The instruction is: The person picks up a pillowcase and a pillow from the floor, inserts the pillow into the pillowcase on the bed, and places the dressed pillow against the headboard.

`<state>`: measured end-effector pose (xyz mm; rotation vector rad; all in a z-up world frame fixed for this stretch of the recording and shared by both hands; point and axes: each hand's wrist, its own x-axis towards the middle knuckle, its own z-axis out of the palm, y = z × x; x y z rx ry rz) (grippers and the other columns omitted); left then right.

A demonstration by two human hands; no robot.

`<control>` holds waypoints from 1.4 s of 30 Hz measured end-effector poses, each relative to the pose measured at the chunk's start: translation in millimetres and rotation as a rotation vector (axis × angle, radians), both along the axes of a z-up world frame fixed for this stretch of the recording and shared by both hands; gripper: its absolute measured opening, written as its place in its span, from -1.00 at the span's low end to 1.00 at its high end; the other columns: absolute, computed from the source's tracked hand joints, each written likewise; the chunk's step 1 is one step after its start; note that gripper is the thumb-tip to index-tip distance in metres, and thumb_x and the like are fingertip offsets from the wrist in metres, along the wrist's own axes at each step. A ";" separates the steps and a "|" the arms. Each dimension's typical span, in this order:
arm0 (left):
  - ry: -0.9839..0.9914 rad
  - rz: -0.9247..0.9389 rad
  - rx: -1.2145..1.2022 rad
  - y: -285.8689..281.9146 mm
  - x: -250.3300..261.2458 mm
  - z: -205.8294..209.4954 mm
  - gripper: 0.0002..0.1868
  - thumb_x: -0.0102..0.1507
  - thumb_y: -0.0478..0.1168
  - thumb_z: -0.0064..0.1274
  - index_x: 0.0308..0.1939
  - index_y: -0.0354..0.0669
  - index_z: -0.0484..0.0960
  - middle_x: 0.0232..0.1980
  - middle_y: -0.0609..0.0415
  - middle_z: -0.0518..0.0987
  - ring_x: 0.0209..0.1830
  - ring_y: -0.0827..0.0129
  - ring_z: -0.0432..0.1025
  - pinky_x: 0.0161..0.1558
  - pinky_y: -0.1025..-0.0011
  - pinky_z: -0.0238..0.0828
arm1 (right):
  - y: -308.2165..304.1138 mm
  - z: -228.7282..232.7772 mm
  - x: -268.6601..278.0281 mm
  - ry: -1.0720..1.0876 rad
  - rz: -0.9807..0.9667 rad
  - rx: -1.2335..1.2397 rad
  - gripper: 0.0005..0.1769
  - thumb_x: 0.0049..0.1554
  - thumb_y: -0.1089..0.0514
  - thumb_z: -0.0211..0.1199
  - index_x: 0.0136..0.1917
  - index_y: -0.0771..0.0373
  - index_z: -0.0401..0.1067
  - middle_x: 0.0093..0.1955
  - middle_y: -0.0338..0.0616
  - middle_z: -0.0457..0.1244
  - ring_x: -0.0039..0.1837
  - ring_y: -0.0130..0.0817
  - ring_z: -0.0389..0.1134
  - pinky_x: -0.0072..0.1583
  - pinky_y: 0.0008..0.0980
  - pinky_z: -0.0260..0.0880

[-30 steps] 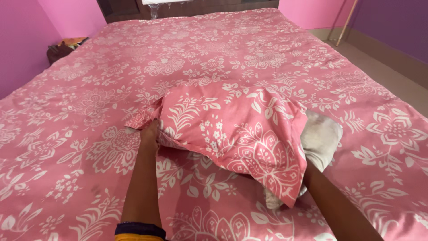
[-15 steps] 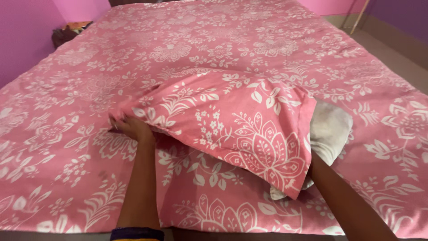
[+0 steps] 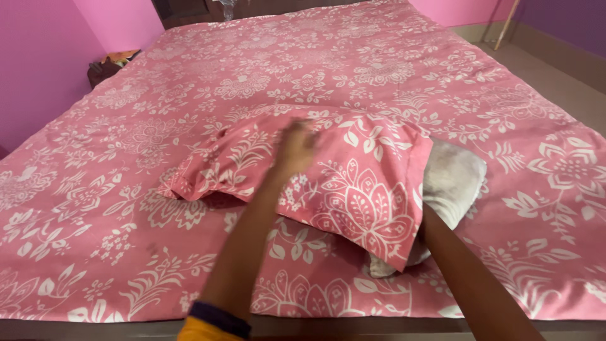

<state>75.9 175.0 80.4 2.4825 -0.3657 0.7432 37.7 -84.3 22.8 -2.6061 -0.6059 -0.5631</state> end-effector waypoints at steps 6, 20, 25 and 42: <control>0.512 -0.238 0.182 -196.2 -40.1 12.4 -0.45 0.42 0.18 -0.24 0.14 -0.23 0.51 0.47 -0.08 0.35 0.59 -0.39 -0.16 0.38 -0.58 -0.54 | -31.5 -8.8 7.7 -0.132 -0.202 0.141 0.02 0.06 -0.41 0.44 0.39 0.43 0.23 0.42 0.31 0.13 0.44 0.17 0.14 0.34 0.02 0.12; 0.144 0.122 0.382 -253.9 15.2 -49.1 -0.28 0.10 -0.21 0.25 0.29 -0.51 0.43 0.15 -0.26 0.54 0.08 -0.06 0.49 0.07 0.07 0.51 | -148.0 -63.6 17.8 0.266 -0.429 1.216 0.12 -0.08 -0.26 0.50 0.43 0.55 0.15 0.29 0.17 0.30 0.24 -0.12 0.35 0.23 -0.25 0.37; 0.195 0.082 0.324 -252.0 35.5 -58.3 -0.72 0.08 -0.30 0.20 -0.12 -0.18 0.71 0.01 -0.17 0.63 0.08 -0.08 0.51 0.08 0.10 0.54 | -146.5 -34.8 -1.8 0.592 -0.192 1.395 0.00 0.01 -0.26 0.39 0.49 0.43 0.26 0.25 0.03 0.35 0.17 -0.21 0.42 0.16 -0.25 0.44; 0.339 0.015 0.070 -233.9 -33.8 57.5 -0.47 0.17 0.04 -0.05 0.09 -0.19 0.67 0.00 -0.24 0.67 0.07 -0.12 0.57 0.09 0.06 0.52 | -117.0 -7.8 20.9 0.708 0.606 1.722 -0.37 0.37 -0.19 0.03 0.51 0.27 0.26 0.32 -0.05 0.28 0.24 -0.27 0.37 0.28 -0.28 0.39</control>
